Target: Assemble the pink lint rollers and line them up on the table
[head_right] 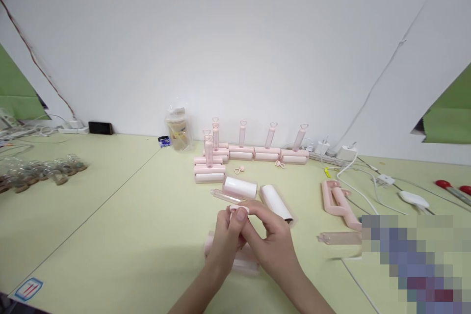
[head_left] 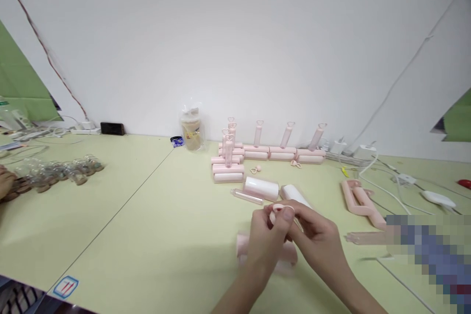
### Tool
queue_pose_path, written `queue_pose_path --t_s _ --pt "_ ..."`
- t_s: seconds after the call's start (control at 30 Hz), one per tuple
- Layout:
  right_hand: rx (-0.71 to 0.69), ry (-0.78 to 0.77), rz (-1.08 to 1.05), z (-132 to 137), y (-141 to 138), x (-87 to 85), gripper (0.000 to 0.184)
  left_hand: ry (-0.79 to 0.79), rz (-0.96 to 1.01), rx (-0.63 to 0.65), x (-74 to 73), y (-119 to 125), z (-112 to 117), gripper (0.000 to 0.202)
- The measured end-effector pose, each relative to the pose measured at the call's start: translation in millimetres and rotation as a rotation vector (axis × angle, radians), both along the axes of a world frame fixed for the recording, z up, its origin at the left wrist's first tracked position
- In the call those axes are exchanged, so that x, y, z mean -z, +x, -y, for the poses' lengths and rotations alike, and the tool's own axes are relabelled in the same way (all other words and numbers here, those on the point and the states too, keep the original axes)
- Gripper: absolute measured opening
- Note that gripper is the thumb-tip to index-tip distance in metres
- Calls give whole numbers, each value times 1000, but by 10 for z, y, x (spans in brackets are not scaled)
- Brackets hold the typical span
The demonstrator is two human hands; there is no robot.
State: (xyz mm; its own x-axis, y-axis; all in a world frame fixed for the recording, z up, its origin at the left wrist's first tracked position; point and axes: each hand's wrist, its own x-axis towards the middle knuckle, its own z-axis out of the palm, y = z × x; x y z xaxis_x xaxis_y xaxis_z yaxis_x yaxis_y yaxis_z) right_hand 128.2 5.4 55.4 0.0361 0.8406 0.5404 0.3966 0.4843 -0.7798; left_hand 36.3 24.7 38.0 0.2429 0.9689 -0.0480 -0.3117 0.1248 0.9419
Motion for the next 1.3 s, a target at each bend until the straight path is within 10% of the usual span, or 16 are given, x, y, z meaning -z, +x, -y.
queue_pose_path --t_s 0.5,0.9,1.3 --pt "-94 84 158 13 4 -28 22 152 3 5 63 14 -48 30" --pt "-190 1 253 -77 36 -183 14 226 59 67 79 -36 -52 61" --pt "-232 -12 35 -81 -91 12 29 112 55 -16 27 -2 -31 32"
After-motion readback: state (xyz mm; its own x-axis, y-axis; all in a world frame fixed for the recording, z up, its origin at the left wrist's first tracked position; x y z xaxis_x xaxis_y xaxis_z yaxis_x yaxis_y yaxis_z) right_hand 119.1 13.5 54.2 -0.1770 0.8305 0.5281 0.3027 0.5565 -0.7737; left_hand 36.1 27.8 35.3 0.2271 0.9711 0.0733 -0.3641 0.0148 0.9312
